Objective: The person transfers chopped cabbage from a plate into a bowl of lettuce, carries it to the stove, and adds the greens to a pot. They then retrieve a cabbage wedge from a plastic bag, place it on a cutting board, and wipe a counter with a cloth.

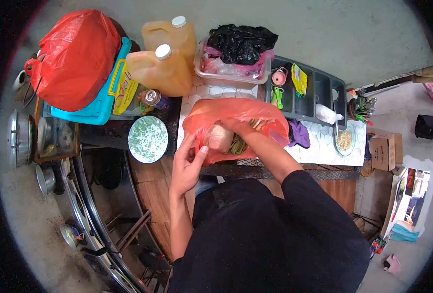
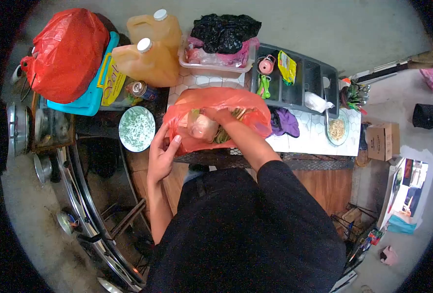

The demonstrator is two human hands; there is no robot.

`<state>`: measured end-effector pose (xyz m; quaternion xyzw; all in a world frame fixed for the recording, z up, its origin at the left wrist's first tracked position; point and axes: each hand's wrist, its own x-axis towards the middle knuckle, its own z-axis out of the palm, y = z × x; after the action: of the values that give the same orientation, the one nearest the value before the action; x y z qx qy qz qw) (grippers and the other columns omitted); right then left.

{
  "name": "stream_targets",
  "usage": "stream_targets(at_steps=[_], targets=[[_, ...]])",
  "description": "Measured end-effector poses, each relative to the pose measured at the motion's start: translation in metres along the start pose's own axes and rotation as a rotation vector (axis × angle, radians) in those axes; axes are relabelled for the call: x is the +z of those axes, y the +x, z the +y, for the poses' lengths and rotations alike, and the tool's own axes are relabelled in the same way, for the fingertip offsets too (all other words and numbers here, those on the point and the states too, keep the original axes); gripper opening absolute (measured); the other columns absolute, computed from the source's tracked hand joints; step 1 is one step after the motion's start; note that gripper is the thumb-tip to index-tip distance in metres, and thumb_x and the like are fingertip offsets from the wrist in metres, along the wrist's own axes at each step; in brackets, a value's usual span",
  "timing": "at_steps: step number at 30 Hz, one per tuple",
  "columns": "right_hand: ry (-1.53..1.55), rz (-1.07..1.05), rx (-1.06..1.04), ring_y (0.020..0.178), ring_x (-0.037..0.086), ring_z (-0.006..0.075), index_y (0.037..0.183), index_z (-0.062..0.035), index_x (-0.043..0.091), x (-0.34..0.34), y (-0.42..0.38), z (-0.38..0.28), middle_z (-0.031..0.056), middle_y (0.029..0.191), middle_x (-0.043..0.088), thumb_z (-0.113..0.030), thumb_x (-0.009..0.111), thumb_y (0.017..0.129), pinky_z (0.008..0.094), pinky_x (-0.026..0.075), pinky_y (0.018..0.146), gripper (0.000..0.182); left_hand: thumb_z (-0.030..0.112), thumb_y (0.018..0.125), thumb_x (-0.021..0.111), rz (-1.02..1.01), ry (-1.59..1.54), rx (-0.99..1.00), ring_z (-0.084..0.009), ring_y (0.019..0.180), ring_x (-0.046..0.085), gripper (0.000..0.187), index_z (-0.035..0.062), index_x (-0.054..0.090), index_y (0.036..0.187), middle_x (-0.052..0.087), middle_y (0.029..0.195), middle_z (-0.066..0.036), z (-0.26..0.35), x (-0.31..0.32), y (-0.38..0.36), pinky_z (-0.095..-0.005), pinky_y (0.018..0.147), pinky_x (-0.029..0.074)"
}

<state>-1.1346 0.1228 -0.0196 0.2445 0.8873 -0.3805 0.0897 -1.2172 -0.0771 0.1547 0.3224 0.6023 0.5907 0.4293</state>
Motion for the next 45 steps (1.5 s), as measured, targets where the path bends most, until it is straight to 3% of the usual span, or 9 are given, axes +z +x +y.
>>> stream_targets(at_steps=[22,26,29,31,35,38,40,41,45], targets=[[-0.270,0.029,-0.007,0.119,0.058,0.0273,0.127,-0.0156,0.062,-0.073,-0.077,0.093,0.0145,0.124,0.064,-0.032,0.054,0.093,0.0354,0.045,0.101,0.038,0.008,0.095,0.061,0.006,-0.072,0.014,-0.0096,0.088,0.062,0.041,-0.0026,0.052,0.134,0.064,0.113,-0.007,-0.001,-0.003,0.029,-0.0250,0.076,0.051],[-0.383,0.226,0.050,0.094,0.067,0.0344,0.101,-0.0098,0.071,-0.102,-0.089,0.044,0.0160,0.099,0.070,-0.030,0.057,0.089,0.0466,0.052,0.081,0.028,0.007,0.095,0.061,-0.035,-0.037,0.050,-0.0074,0.082,0.060,0.041,-0.0022,0.052,0.133,0.063,0.110,-0.004,-0.001,0.001,0.036,-0.0238,0.070,0.050],[-0.103,0.315,0.120,0.094,0.067,0.0353,0.099,-0.0096,0.072,-0.086,-0.076,0.039,0.0164,0.099,0.070,-0.032,0.059,0.089,0.0452,0.052,0.082,0.027,0.007,0.095,0.060,-0.034,-0.042,0.081,-0.0065,0.080,0.059,0.040,-0.0025,0.052,0.133,0.062,0.108,-0.003,-0.001,0.005,0.036,-0.0234,0.068,0.050],[0.092,0.264,0.451,0.093,0.069,0.0325,0.103,-0.0076,0.071,-0.093,-0.069,-0.003,0.0178,0.094,0.071,-0.033,0.062,0.090,0.0417,0.053,0.081,0.030,0.006,0.095,0.060,-0.025,-0.065,0.080,-0.0062,0.079,0.059,0.040,-0.0028,0.052,0.133,0.061,0.107,-0.003,0.001,0.007,0.035,-0.0231,0.067,0.050],[0.296,0.259,0.322,0.097,0.069,0.0277,0.118,-0.0061,0.064,-0.097,-0.052,-0.032,0.0179,0.104,0.070,-0.028,0.064,0.091,0.0377,0.054,0.083,0.035,0.006,0.095,0.060,-0.042,-0.108,0.038,-0.0072,0.081,0.060,0.039,-0.0040,0.052,0.131,0.060,0.105,-0.003,0.000,0.005,0.033,-0.0230,0.068,0.050],[0.869,-0.014,0.296,0.105,0.066,0.0230,0.133,-0.0048,0.053,-0.096,-0.048,-0.011,0.0166,0.119,0.064,-0.019,0.061,0.092,0.0345,0.053,0.086,0.044,0.006,0.095,0.060,-0.030,-0.089,0.056,-0.0072,0.081,0.060,0.038,-0.0039,0.053,0.131,0.058,0.104,-0.003,-0.003,0.003,0.031,-0.0225,0.067,0.050],[0.605,0.047,-0.041,0.110,0.063,0.0194,0.134,-0.0042,0.049,-0.084,-0.045,0.037,0.0133,0.127,0.061,-0.009,0.055,0.093,0.0305,0.051,0.086,0.042,0.006,0.095,0.061,-0.018,-0.065,0.051,-0.0069,0.081,0.060,0.038,-0.0035,0.053,0.130,0.057,0.104,-0.003,-0.004,0.000,0.026,-0.0221,0.066,0.050],[0.200,-0.053,0.112,0.118,0.060,0.0248,0.138,-0.0101,0.049,-0.086,-0.049,0.046,0.0146,0.128,0.061,-0.008,0.051,0.094,0.0349,0.050,0.093,0.044,0.006,0.094,0.061,-0.030,-0.091,0.025,-0.0064,0.081,0.059,0.037,-0.0033,0.054,0.129,0.057,0.106,-0.002,-0.004,0.000,0.025,-0.0220,0.066,0.049],[-0.395,-0.306,0.108,0.123,0.054,0.0358,0.144,-0.0175,0.045,-0.063,-0.081,0.049,0.0128,0.142,0.051,-0.007,0.055,0.088,0.0461,0.048,0.097,0.058,0.007,0.094,0.062,-0.009,-0.141,-0.004,-0.0047,0.080,0.055,0.034,-0.0036,0.055,0.125,0.055,0.105,-0.001,-0.005,0.005,0.022,-0.0211,0.065,0.047]])
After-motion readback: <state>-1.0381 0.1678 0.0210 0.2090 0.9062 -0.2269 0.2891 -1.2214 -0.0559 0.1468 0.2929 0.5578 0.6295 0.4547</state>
